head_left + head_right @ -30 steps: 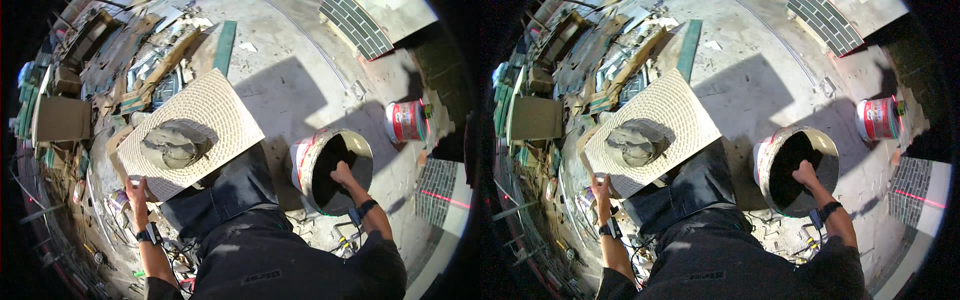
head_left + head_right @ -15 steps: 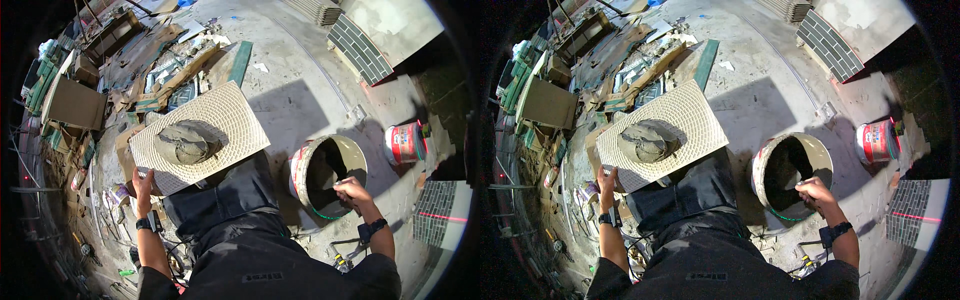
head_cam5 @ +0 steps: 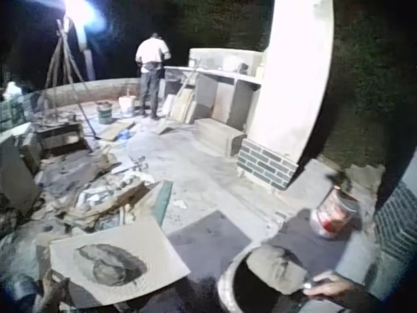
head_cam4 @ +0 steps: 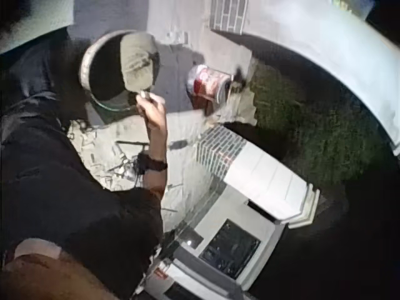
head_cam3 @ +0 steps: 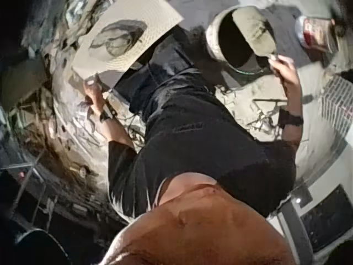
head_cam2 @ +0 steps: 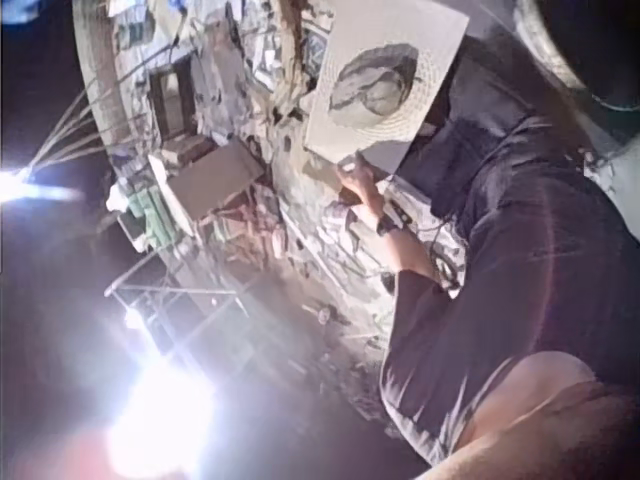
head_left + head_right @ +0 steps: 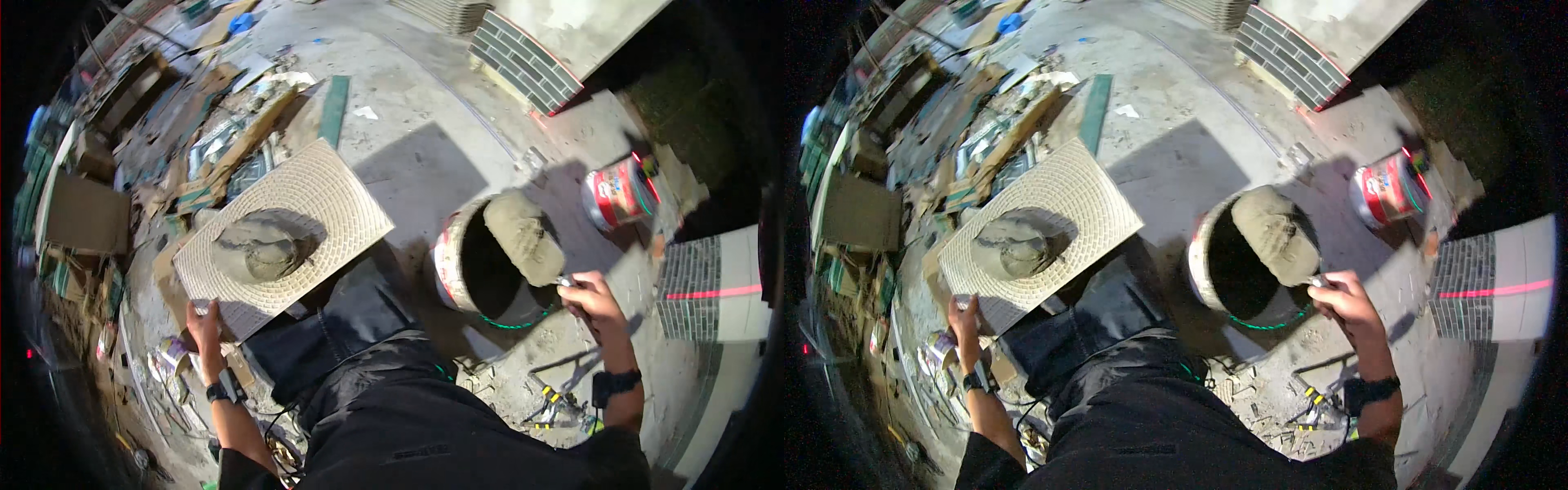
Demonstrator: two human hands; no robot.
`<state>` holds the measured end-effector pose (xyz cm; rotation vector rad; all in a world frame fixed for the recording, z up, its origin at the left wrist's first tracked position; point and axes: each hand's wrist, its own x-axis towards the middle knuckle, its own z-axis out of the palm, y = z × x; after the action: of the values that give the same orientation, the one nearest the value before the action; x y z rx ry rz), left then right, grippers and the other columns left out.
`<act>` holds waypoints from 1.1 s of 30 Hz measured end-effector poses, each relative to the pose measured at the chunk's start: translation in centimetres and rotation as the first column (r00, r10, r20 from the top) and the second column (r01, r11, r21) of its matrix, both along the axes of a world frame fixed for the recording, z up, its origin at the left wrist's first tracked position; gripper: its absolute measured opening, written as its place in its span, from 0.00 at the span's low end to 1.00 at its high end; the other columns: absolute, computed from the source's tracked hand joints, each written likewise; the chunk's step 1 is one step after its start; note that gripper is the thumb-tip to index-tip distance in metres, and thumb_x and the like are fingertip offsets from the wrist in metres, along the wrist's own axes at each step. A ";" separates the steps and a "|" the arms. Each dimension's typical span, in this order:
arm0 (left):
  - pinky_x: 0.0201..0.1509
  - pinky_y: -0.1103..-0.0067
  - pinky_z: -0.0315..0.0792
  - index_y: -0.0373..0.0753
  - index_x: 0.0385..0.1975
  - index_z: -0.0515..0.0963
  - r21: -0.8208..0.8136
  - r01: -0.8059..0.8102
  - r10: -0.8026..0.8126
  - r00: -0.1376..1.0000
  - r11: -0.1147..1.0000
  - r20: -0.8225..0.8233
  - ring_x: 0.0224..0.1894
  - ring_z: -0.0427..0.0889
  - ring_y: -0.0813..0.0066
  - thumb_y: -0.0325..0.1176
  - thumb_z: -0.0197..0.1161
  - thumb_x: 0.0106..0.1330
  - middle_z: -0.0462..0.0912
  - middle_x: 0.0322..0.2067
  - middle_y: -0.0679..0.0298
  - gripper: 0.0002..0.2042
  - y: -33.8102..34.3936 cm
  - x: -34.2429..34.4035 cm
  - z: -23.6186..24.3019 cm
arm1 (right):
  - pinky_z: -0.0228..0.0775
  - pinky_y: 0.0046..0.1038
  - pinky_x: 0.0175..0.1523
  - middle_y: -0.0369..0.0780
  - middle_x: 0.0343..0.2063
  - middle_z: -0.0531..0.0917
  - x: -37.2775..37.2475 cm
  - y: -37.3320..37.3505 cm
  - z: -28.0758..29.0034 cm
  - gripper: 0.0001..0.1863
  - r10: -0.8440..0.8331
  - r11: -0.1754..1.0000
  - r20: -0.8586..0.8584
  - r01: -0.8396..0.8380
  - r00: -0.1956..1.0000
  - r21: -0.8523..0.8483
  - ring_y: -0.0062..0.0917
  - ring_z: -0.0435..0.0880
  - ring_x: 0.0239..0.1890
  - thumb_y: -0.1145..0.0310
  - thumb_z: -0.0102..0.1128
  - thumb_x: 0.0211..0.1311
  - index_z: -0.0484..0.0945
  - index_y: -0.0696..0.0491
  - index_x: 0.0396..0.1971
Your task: Applying mortar to a tile and attaching it to a curved wall using a laser level guide.
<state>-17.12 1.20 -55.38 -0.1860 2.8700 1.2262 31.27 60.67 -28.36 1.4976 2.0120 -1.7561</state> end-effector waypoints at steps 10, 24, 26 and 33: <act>0.60 0.69 0.73 0.23 0.66 0.66 0.158 -0.056 0.052 0.998 0.986 0.027 0.57 0.80 0.58 0.37 0.77 0.58 0.80 0.56 0.42 0.40 0.5 1.0 0.8 | 0.73 0.24 0.36 0.35 0.25 0.82 -15.2 -11.1 -2.3 0.07 0.376 0.815 -0.355 -0.123 0.856 0.567 0.15 0.79 0.29 0.77 0.68 0.59 0.78 0.61 0.34; 0.44 0.74 0.77 0.26 0.64 0.69 0.185 -0.025 0.030 0.999 0.983 -0.023 0.41 0.82 0.70 0.32 0.74 0.63 0.84 0.43 0.55 0.32 -0.2 0.8 -0.5 | 0.63 0.23 0.28 0.31 0.21 0.72 -24.8 -13.5 -3.7 0.12 0.584 0.687 -0.373 -0.194 0.721 0.701 0.12 0.66 0.25 0.77 0.72 0.54 0.74 0.58 0.30; 0.41 0.72 0.76 0.27 0.62 0.71 0.163 -0.007 0.003 1.000 0.987 0.026 0.37 0.80 0.73 0.33 0.74 0.63 0.85 0.36 0.56 0.30 -0.6 0.9 -0.5 | 0.63 0.21 0.31 0.29 0.22 0.74 -22.6 -11.9 -3.8 0.12 0.512 0.722 -0.315 -0.202 0.799 0.662 0.10 0.67 0.27 0.77 0.72 0.54 0.74 0.56 0.30; 0.55 0.73 0.73 0.27 0.68 0.63 0.342 -0.038 -0.008 0.991 0.939 0.132 0.53 0.77 0.67 0.38 0.75 0.64 0.80 0.53 0.51 0.38 -1.4 0.0 -2.1 | 0.64 0.22 0.30 0.30 0.19 0.71 -6.3 -7.8 -5.0 0.13 0.104 0.807 -0.210 0.041 0.972 0.590 0.11 0.68 0.26 0.75 0.71 0.53 0.71 0.56 0.25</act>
<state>-17.10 -0.23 -57.50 -0.2700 2.4973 1.6243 24.97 52.92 -33.32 1.4095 2.8879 -1.4011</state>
